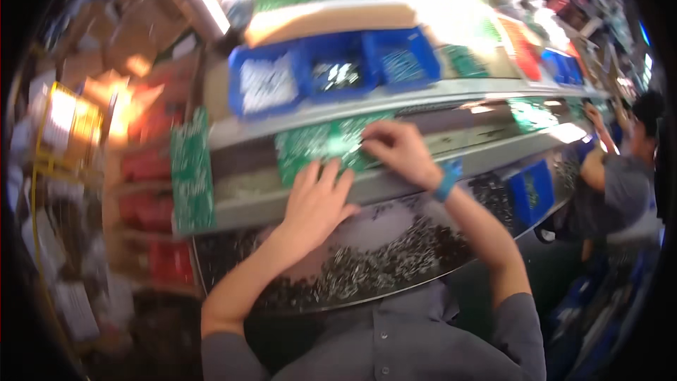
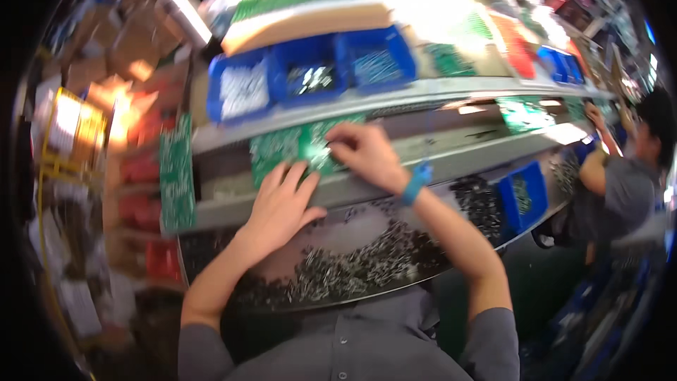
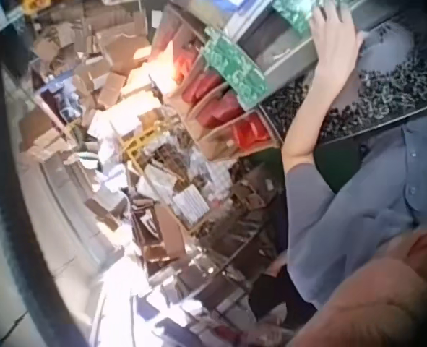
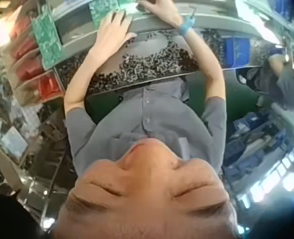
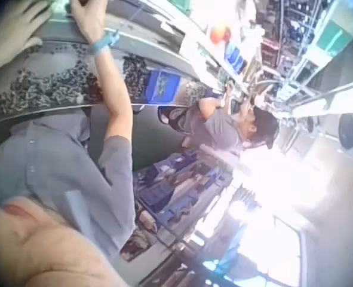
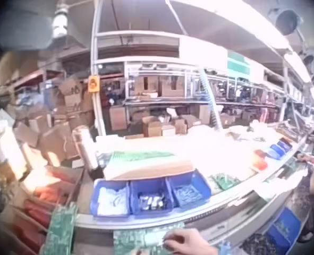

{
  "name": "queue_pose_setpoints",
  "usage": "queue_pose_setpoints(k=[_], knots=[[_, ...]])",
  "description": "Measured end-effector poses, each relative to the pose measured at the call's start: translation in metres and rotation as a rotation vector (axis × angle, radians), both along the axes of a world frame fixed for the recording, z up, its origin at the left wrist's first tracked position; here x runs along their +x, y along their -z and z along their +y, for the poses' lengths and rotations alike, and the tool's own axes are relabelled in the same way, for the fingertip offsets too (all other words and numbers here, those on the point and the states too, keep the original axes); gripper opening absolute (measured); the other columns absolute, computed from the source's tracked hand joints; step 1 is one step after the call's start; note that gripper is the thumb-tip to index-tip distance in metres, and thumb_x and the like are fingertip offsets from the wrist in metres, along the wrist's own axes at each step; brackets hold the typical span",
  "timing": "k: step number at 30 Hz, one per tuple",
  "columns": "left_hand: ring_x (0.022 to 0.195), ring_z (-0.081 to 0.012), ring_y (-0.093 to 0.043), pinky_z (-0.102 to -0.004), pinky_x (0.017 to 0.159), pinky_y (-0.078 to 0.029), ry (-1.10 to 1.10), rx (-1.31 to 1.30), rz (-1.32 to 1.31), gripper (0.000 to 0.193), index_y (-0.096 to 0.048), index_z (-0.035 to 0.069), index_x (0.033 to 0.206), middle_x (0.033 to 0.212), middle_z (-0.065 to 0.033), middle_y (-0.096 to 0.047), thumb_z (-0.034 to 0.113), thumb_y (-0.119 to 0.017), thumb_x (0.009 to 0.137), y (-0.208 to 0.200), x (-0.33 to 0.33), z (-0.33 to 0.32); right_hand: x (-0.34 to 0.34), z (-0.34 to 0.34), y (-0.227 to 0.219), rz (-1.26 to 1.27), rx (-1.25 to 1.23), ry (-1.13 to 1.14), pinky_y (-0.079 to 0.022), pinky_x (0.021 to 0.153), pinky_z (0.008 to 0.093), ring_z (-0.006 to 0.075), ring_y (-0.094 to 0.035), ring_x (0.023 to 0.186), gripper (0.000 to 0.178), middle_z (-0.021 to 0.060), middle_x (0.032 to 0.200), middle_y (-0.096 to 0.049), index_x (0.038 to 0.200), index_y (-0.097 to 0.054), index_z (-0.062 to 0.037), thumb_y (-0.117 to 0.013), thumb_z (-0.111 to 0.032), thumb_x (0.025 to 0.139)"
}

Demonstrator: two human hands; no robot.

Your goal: The person sets aside a thermos and assembles electronic circuit boards along a workstation by picking various components from bins and trays and inserting them onto the boards by hand.

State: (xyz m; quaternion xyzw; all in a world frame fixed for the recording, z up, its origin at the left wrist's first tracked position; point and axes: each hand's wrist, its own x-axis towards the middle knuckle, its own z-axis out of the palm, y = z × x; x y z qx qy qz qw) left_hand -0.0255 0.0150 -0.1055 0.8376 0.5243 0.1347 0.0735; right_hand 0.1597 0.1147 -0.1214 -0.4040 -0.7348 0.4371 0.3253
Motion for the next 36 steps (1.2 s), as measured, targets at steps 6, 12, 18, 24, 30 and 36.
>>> queue_pose_setpoints(k=[6, 12, 18, 24, 30, 36], knots=[[0.115, -0.0344, -0.043, -0.0415, 0.093, -0.040, -0.054, -0.032, -0.073, 0.057, -0.054, 0.004, 0.115, 0.123, -0.0140, -0.048, 0.032, -0.075, 0.069, 0.009, -0.012, -0.001, -0.028, 0.014, -0.002, -0.136, 0.219, -0.031, -0.048, 0.069, 0.0225, 0.0082, -0.059, 0.073, 0.014, 0.0045, 0.084, -0.067, 0.095, -0.065, 0.0011, -0.065, 0.000, 0.082], [0.115, -0.0343, -0.044, -0.0438, 0.093, -0.039, -0.084, -0.044, -0.091, 0.059, -0.055, 0.004, 0.115, 0.124, -0.0147, -0.049, 0.032, -0.075, 0.068, 0.015, -0.008, -0.008, -0.036, 0.020, 0.010, -0.199, 0.301, -0.089, -0.049, 0.066, 0.0242, 0.0094, -0.060, 0.073, 0.012, 0.0056, 0.082, -0.066, 0.093, -0.065, 0.0010, -0.066, 0.000, 0.082], [0.113, -0.0334, -0.044, -0.0419, 0.092, -0.040, -0.049, -0.035, -0.066, 0.059, -0.055, 0.003, 0.115, 0.125, -0.0152, -0.047, 0.033, -0.075, 0.068, 0.010, -0.004, -0.007, -0.025, 0.018, 0.001, -0.242, 0.225, -0.040, -0.048, 0.067, 0.0227, 0.0079, -0.059, 0.072, 0.013, 0.0043, 0.082, -0.066, 0.095, -0.064, 0.0015, -0.063, 0.003, 0.082], [0.112, -0.0342, -0.044, -0.0423, 0.091, -0.040, -0.080, -0.016, -0.074, 0.059, -0.054, 0.003, 0.116, 0.124, -0.0158, -0.048, 0.033, -0.075, 0.069, 0.011, -0.006, -0.006, -0.029, 0.023, 0.003, -0.217, 0.249, -0.086, -0.048, 0.066, 0.0229, 0.0087, -0.058, 0.070, 0.013, 0.0050, 0.081, -0.066, 0.094, -0.065, 0.0009, -0.064, 0.002, 0.081], [0.113, -0.0350, -0.044, -0.0426, 0.092, -0.040, -0.078, -0.047, -0.070, 0.060, -0.054, 0.004, 0.117, 0.124, -0.0161, -0.047, 0.033, -0.075, 0.069, 0.010, -0.006, -0.006, -0.029, 0.023, 0.004, -0.195, 0.188, -0.080, -0.047, 0.065, 0.0227, 0.0082, -0.058, 0.069, 0.013, 0.0044, 0.081, -0.066, 0.093, -0.065, 0.0014, -0.065, 0.002, 0.081], [0.113, -0.0349, -0.044, -0.0425, 0.092, -0.040, -0.079, -0.038, -0.056, 0.060, -0.053, 0.004, 0.117, 0.125, -0.0162, -0.047, 0.034, -0.074, 0.070, 0.009, -0.006, -0.009, -0.029, 0.023, 0.004, -0.171, 0.193, -0.077, -0.047, 0.064, 0.0218, 0.0069, -0.057, 0.069, 0.012, 0.0033, 0.080, -0.066, 0.093, -0.065, 0.0008, -0.064, 0.002, 0.081]])
